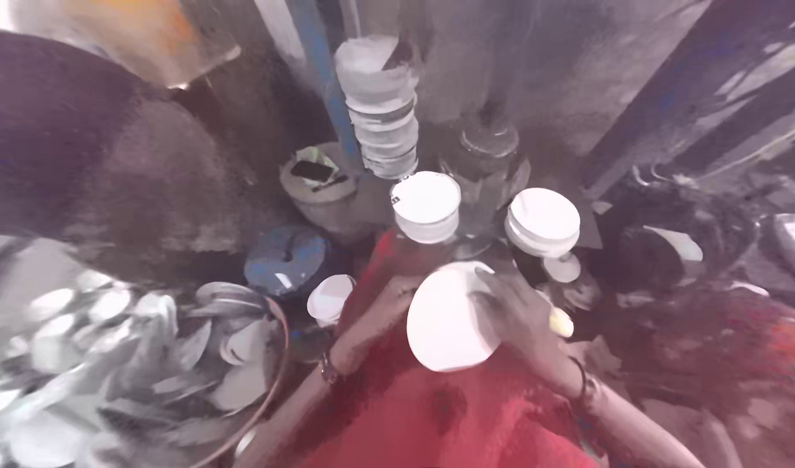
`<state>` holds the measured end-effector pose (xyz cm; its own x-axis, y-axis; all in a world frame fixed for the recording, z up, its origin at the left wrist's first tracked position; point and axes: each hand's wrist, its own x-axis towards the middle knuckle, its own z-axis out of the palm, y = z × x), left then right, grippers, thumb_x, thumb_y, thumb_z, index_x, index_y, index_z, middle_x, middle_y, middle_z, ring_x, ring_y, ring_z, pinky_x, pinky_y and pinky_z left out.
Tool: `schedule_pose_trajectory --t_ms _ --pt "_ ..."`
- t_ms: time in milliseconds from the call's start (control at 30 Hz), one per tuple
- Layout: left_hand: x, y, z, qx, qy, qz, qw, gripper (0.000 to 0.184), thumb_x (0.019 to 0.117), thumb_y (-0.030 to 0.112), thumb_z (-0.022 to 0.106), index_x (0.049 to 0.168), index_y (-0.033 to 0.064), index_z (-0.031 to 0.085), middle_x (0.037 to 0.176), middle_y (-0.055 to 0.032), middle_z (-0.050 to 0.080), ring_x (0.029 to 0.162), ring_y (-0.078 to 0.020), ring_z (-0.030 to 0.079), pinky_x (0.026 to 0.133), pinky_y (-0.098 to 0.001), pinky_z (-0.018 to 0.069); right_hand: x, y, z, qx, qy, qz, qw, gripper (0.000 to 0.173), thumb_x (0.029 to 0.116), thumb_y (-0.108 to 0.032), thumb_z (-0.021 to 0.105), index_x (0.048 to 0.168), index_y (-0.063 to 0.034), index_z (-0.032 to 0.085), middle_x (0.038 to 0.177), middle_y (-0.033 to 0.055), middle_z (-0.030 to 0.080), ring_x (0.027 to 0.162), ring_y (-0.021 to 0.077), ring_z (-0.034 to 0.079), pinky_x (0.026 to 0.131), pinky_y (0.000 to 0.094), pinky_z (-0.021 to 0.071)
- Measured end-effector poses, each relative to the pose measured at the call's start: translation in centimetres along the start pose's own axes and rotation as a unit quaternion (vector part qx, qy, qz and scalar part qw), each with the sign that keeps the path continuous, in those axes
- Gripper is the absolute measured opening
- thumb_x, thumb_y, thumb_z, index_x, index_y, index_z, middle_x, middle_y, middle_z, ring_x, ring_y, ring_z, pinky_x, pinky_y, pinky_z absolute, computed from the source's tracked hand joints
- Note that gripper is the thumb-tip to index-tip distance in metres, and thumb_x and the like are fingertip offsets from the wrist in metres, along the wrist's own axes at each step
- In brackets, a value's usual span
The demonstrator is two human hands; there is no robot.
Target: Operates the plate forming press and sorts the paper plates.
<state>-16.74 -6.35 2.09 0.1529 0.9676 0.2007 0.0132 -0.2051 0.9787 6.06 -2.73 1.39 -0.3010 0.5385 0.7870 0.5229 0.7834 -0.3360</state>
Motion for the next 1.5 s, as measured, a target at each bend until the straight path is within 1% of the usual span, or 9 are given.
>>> schedule_pose_trajectory --t_ms 200,400,500,633,767,933,1167,1367,1500 --pt "-2.2 -0.5 -0.6 -0.058 -0.020 -0.041 0.997 0.052 0.0950 0.063 0.054 0.113 0.0156 0.064 0.103 0.0172 0.069 0.100 0.0068 0.063 0.091 -0.0189 0.0528 -1.6 0.1 1.3 -0.137 0.037 -0.100 0.985 0.023 0.1016 -0.028 0.061 0.113 -0.0131 0.074 0.115 0.0088 0.075 0.103 0.0228 0.067 0.092 0.0290 0.0484" --pt "0.2 0.7 0.4 -0.038 0.069 -0.081 0.994 0.027 0.1067 0.014 0.040 0.109 0.0012 0.063 0.092 0.0066 0.072 0.087 0.0002 0.069 0.085 -0.0235 0.0592 -1.0 -1.6 0.2 -0.047 -0.067 -0.082 0.993 0.020 0.1017 -0.021 0.057 0.111 -0.0092 0.070 0.102 0.0113 0.074 0.090 0.0237 0.070 0.078 0.0312 0.0558" --pt "0.5 0.7 1.9 -0.013 0.096 -0.050 0.994 0.037 0.1081 0.025 0.040 0.117 -0.0047 0.061 0.100 0.0047 0.069 0.097 0.0031 0.065 0.093 -0.0224 0.0549 -0.9 -2.6 0.9 0.012 -0.136 -0.015 0.991 0.059 0.1006 -0.055 0.053 0.120 -0.0030 0.071 0.118 0.0164 0.073 0.100 0.0255 0.073 0.075 0.0353 0.0599" --pt "0.1 0.8 3.4 -0.088 0.077 -0.050 0.992 0.046 0.1063 0.034 0.044 0.126 -0.0058 0.054 0.110 0.0055 0.068 0.105 0.0023 0.064 0.098 -0.0235 0.0534 -0.1 -2.4 1.0 -0.010 -0.116 0.020 0.993 0.041 0.0995 -0.039 0.059 0.109 -0.0040 0.077 0.109 0.0128 0.076 0.093 0.0246 0.075 0.072 0.0368 0.0603" --pt "-0.5 1.5 3.6 -0.162 0.034 -0.093 0.982 0.080 0.1009 0.062 0.041 0.138 -0.0083 0.035 0.120 0.0023 0.064 0.110 -0.0031 0.063 0.094 -0.0255 0.0549 0.9 -2.5 0.0 -0.014 -0.149 0.023 0.989 0.066 0.0907 -0.062 0.062 0.117 -0.0025 0.074 0.115 0.0152 0.073 0.098 0.0297 0.069 0.071 0.0401 0.0573" --pt "-0.5 1.2 3.5 -0.208 0.031 -0.068 0.975 0.095 0.0885 0.073 0.054 0.137 -0.0067 0.037 0.122 0.0014 0.065 0.112 -0.0071 0.064 0.097 -0.0290 0.0550 1.7 -0.9 -0.5 0.100 -0.185 0.050 0.976 0.053 0.0954 -0.053 0.062 0.117 -0.0072 0.077 0.115 0.0142 0.074 0.101 0.0250 0.071 0.082 0.0403 0.0581" --pt "-0.2 0.7 4.2 -0.170 0.088 -0.066 0.979 0.031 0.1021 0.025 0.053 0.120 -0.0002 0.055 0.103 0.0070 0.070 0.098 -0.0026 0.068 0.092 -0.0259 0.0571 1.7 0.6 -0.8 0.246 -0.239 0.114 0.932 0.039 0.1066 -0.033 0.049 0.108 -0.0074 0.078 0.121 0.0111 0.069 0.108 0.0137 0.066 0.093 0.0332 0.0549" --pt "1.0 -2.2 3.5 -0.029 0.225 -0.112 0.967 0.015 0.0994 0.007 0.058 0.108 -0.0033 0.065 0.087 -0.0001 0.073 0.079 -0.0059 0.072 0.076 -0.0254 0.0619 1.7 5.8 0.3 0.122 -0.114 0.197 0.966 0.028 0.1015 -0.018 0.056 0.095 0.0024 0.075 0.087 0.0112 0.074 0.079 0.0158 0.071 0.077 0.0349 0.0589" --pt "1.4 -3.2 2.2 -0.017 0.228 -0.114 0.967 0.014 0.0923 0.003 0.064 0.105 -0.0016 0.067 0.085 0.0005 0.074 0.074 -0.0055 0.071 0.070 -0.0233 0.0618 3.9 16.6 -2.5 -0.183 -0.107 0.337 0.917 0.060 0.0976 -0.038 0.068 0.140 0.0024 0.057 0.145 0.0290 0.052 0.136 0.0483 0.048 0.109 0.0663 0.0386"
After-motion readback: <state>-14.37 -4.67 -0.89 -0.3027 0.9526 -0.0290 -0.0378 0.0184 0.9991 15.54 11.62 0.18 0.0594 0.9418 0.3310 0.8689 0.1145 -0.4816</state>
